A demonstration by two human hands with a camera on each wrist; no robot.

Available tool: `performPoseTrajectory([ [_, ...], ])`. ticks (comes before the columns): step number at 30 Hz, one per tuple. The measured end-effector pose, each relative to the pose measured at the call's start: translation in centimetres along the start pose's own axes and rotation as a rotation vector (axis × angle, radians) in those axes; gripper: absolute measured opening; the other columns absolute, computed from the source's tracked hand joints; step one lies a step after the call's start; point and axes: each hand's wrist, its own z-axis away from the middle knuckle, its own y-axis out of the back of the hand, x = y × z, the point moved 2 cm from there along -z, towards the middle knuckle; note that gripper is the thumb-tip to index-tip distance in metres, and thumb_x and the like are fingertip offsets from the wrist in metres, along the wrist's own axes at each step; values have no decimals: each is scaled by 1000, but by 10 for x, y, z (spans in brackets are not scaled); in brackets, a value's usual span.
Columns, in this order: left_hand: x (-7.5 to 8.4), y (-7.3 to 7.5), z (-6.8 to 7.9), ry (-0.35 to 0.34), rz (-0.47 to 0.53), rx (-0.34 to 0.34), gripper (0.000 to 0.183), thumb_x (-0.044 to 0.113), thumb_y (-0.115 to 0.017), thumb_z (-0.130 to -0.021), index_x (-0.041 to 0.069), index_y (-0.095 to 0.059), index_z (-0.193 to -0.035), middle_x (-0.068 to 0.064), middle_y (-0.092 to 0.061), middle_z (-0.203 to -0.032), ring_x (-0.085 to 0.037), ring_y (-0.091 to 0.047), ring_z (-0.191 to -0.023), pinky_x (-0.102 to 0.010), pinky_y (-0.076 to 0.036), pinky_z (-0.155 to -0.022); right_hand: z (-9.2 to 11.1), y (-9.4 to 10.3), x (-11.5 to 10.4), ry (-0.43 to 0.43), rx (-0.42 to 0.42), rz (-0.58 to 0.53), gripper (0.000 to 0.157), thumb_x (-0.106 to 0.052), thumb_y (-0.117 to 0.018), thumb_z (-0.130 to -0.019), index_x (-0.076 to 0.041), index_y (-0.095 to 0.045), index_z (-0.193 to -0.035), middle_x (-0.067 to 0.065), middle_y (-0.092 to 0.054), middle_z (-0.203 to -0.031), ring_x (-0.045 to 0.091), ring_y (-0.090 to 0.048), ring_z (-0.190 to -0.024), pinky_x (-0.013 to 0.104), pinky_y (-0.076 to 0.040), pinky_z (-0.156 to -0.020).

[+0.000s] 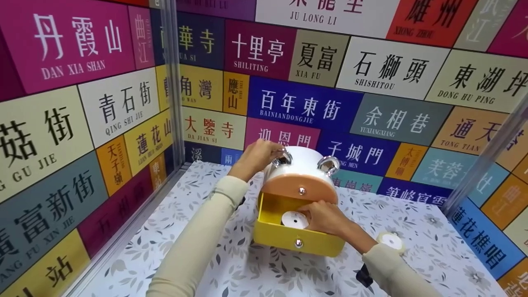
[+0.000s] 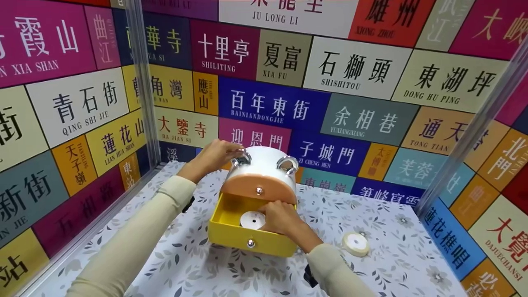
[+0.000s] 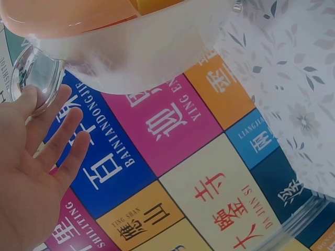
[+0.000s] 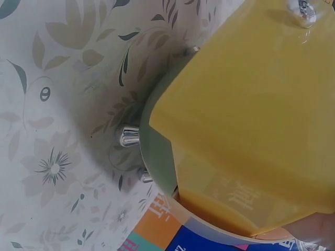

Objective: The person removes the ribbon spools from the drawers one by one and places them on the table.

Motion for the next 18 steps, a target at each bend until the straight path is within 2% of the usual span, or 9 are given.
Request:
performPoseTrajectory([
  [3, 0, 0, 1, 0, 5, 6, 22, 30, -67, -102, 31, -78, -121, 8, -77, -115, -10, -69, -103, -29, -57, -92, -2, -1, -1, -16, 2, 5, 53, -57, -87, -76, -16, -81, -109, -13, -46, -59, 8, -47, -55, 24, -37, -53],
  [7, -1, -1, 2, 4, 22, 7, 23, 30, -68, -101, 31, -78, -122, 8, -77, -116, -11, -69, -105, -29, -57, -94, -2, 1, -3, -33, -11, 29, 58, -70, -82, -74, -15, -80, -90, -15, -37, -54, 7, -42, -51, 25, -31, -49],
  [10, -2, -2, 3, 1, 24, 7, 23, 31, -67, -102, 31, -78, -123, 8, -76, -118, -12, -69, -108, -30, -57, -96, -1, 4, -4, -37, -5, 30, 63, -79, -77, -72, -17, -78, -83, -15, -37, -53, 6, -42, -51, 24, -31, -49],
  [14, -2, -2, 3, -19, -9, 16, 22, 31, -68, -102, 29, -79, -121, 6, -77, -115, -12, -70, -106, -31, -57, -95, 3, 14, -6, -38, 5, 5, 66, -83, -76, -69, -20, -80, -89, -16, -47, -56, 5, -45, -53, 24, -35, -52],
  [18, 2, 0, -1, -42, -31, 24, 24, 30, -68, -102, 28, -78, -123, 5, -77, -116, -12, -71, -106, -30, -57, -95, 10, 30, -2, -61, 6, -15, 64, -75, -83, -69, -20, -81, -100, -14, -52, -62, 5, -46, -56, 23, -37, -53],
])
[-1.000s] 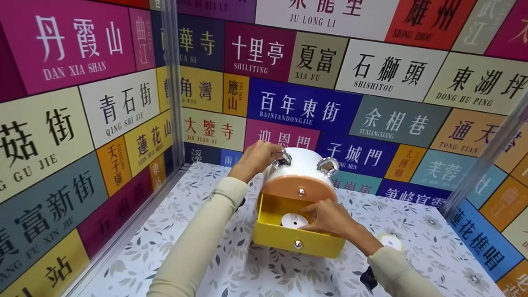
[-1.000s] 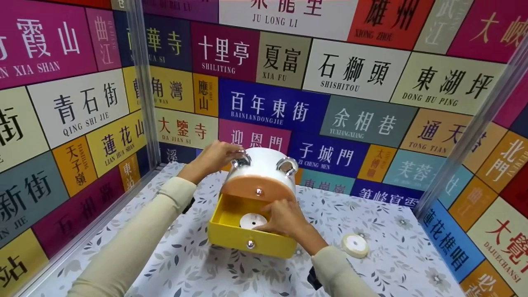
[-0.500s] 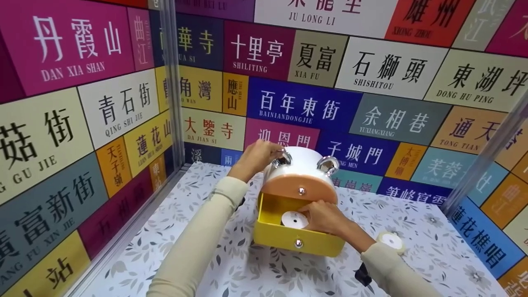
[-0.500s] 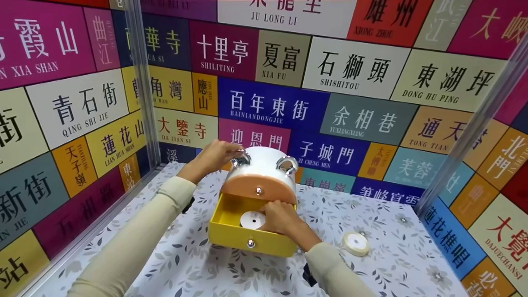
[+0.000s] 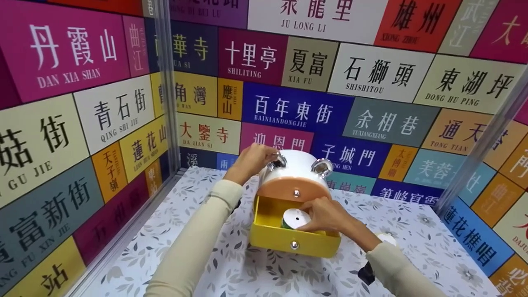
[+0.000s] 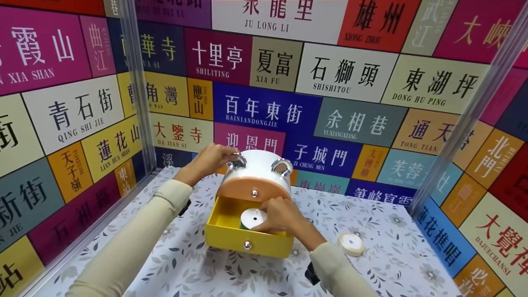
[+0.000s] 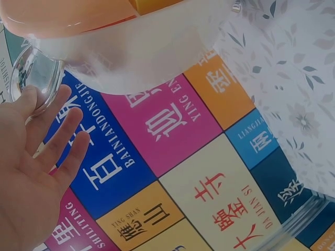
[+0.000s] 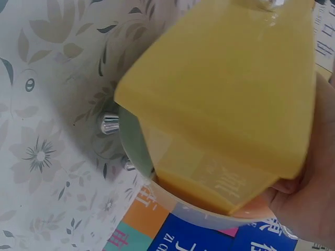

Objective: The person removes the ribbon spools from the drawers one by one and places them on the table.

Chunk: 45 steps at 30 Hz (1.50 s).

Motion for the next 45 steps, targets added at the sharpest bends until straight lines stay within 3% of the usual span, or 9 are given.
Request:
performPoseTrajectory([
  [7, 1, -2, -2, 4, 25, -12, 24, 30, -68, -102, 29, -78, -124, 5, -77, -117, -12, -70, -106, -30, -57, -95, 12, 28, 7, -73, -17, -32, 62, -74, -87, -64, -25, -75, -100, -10, -45, -64, 8, -44, -60, 24, -31, -56],
  [15, -1, 1, 0, 1, 46, -3, 23, 30, -68, -102, 30, -78, -122, 6, -77, -115, -12, -71, -102, -29, -57, -92, 30, 64, 17, -117, 15, -15, 77, -74, -86, -64, -25, -77, -122, -9, -45, -63, 9, -41, -58, 24, -31, -55],
  [26, 0, 1, -1, 6, 25, -9, 20, 29, -68, -102, 30, -79, -119, 6, -78, -113, -11, -70, -99, -29, -58, -90, 87, 101, 76, -347, 33, -54, 91, -70, -87, -68, -16, -68, -138, -1, -49, -67, 15, -42, -54, 23, -33, -47],
  [36, -4, 1, 1, 26, 47, 2, 22, 29, -68, -102, 29, -79, -122, 5, -77, -116, -13, -71, -103, -31, -58, -92, 132, 95, 147, -499, 48, -73, 94, -64, -89, -71, -2, -66, -137, -3, -40, -63, 15, -37, -52, 24, -29, -46],
  [45, -1, 0, 1, 39, 71, -6, 23, 31, -68, -102, 32, -77, -123, 7, -76, -119, -13, -70, -108, -31, -57, -94, 176, 56, 189, -609, -44, -84, 96, -65, -87, -72, 4, -65, -135, 2, -55, -69, 16, -46, -59, 28, -36, -49],
])
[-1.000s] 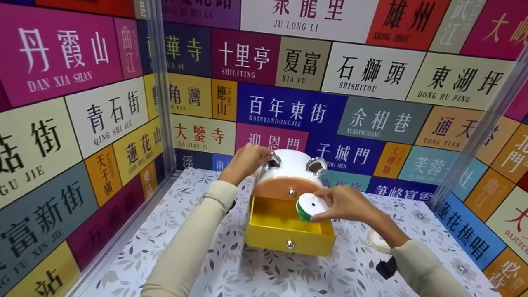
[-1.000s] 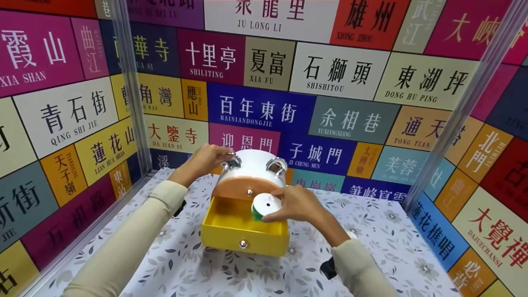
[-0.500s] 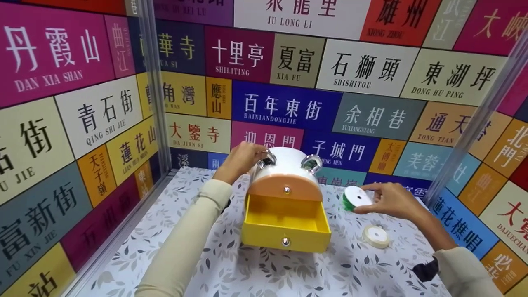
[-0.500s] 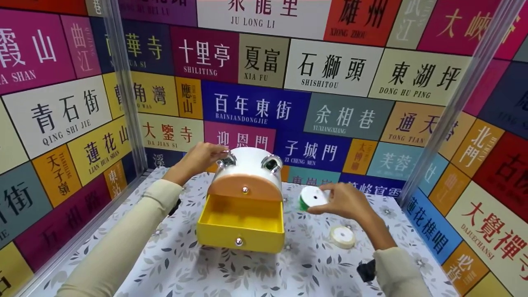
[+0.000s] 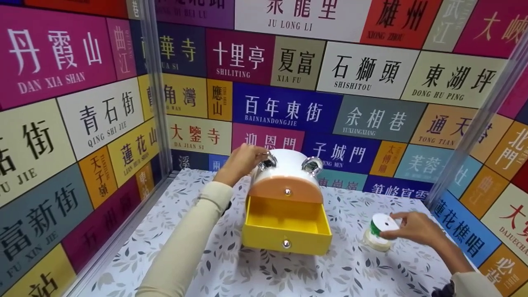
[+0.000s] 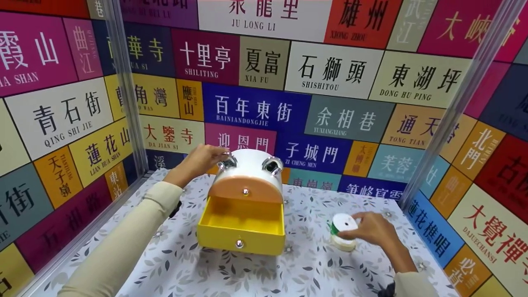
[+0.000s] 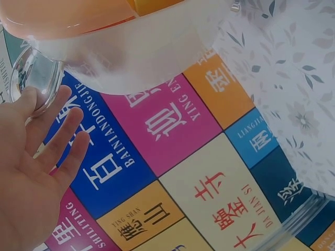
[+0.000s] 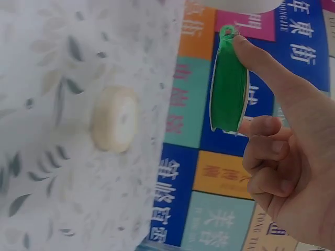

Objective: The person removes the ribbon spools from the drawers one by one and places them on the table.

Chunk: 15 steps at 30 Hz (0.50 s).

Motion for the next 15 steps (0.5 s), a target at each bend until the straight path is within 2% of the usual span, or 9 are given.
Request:
performPoseTrajectory([
  [7, -1, 0, -1, -10, -10, 10, 21, 31, -67, -103, 32, -78, -120, 8, -77, -114, -11, -70, -101, -29, -58, -91, 9, -34, 28, -59, -78, -3, 93, -62, -90, -69, 5, -67, -130, 2, -54, -66, 16, -46, -58, 29, -36, -50],
  [15, -1, -2, -3, -51, -80, 14, 22, 30, -67, -103, 28, -78, -122, 5, -77, -115, -15, -71, -103, -32, -58, -93, 15, -57, 48, -124, -117, -4, 92, -61, -91, -67, 5, -68, -128, 3, -57, -68, 16, -49, -60, 31, -40, -52],
])
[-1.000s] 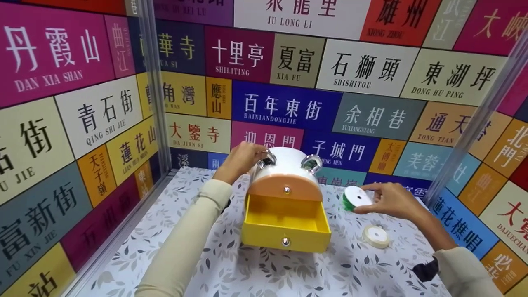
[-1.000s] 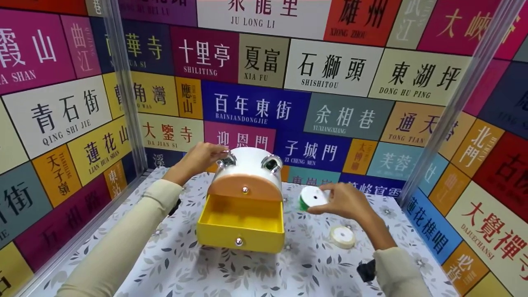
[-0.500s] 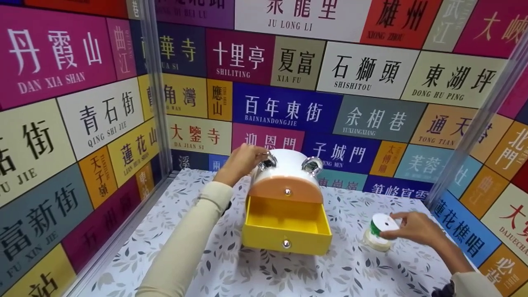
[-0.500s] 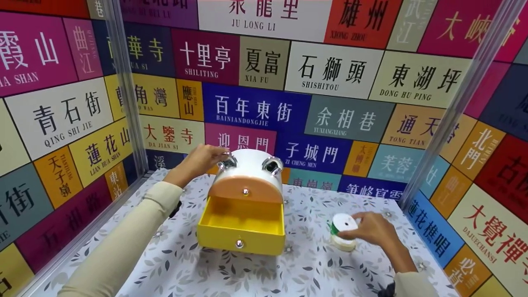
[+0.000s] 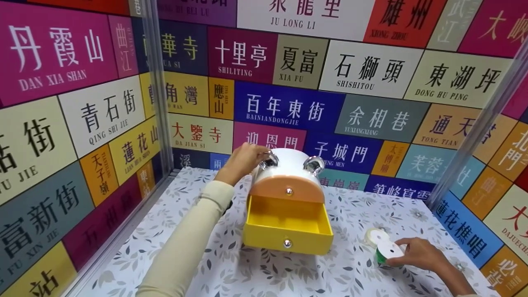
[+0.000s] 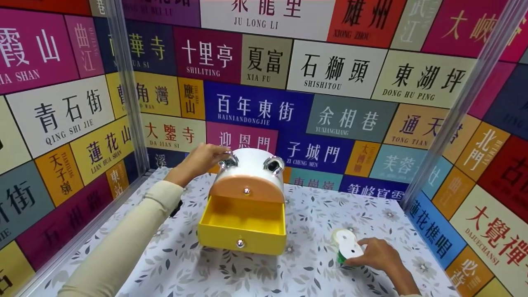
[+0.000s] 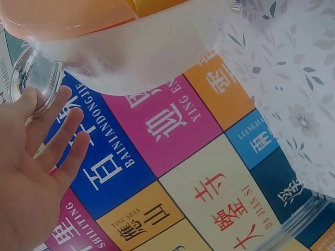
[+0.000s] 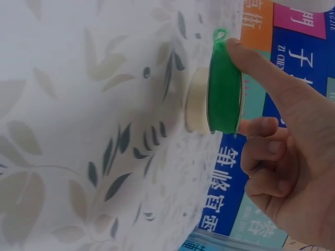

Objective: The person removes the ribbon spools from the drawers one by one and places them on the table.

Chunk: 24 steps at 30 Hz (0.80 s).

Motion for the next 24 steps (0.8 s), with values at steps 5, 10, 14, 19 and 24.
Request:
performPoseTrajectory([
  [5, 0, 0, 0, 20, 13, 3, 22, 30, -67, -103, 30, -78, -122, 6, -77, -115, -14, -71, -104, -31, -58, -93, 1, -11, 11, -10, -5, -15, 93, -61, -91, -68, 5, -67, -129, 3, -56, -69, 16, -47, -61, 31, -38, -53],
  [10, 0, 1, 1, 32, 40, 1, 22, 29, -67, -103, 30, -78, -122, 7, -77, -115, -12, -70, -100, -28, -58, -90, 1, -19, 18, -3, 8, -25, 93, -60, -91, -69, 6, -66, -130, 3, -55, -68, 16, -45, -60, 31, -35, -53],
  [14, 1, 1, 2, 39, 46, -6, 24, 28, -67, -103, 30, -77, -124, 7, -77, -116, -11, -69, -99, -26, -58, -87, 0, -23, 23, -20, -10, -37, 94, -60, -89, -71, 6, -64, -132, 3, -55, -69, 17, -46, -62, 32, -37, -54],
  [19, 0, 1, 2, 40, 55, -9, 23, 28, -66, -103, 31, -77, -123, 8, -77, -114, -9, -68, -96, -25, -57, -87, -2, -29, 28, -51, -34, -51, 97, -61, -89, -71, 8, -62, -134, 3, -55, -70, 17, -47, -63, 31, -38, -55],
  [24, -1, 1, 3, 30, 49, -11, 22, 30, -66, -103, 30, -78, -122, 7, -77, -113, -10, -68, -97, -27, -57, -89, -3, -33, 29, -65, -34, -67, 100, -62, -89, -70, 8, -60, -135, 3, -54, -69, 16, -45, -61, 31, -36, -55],
])
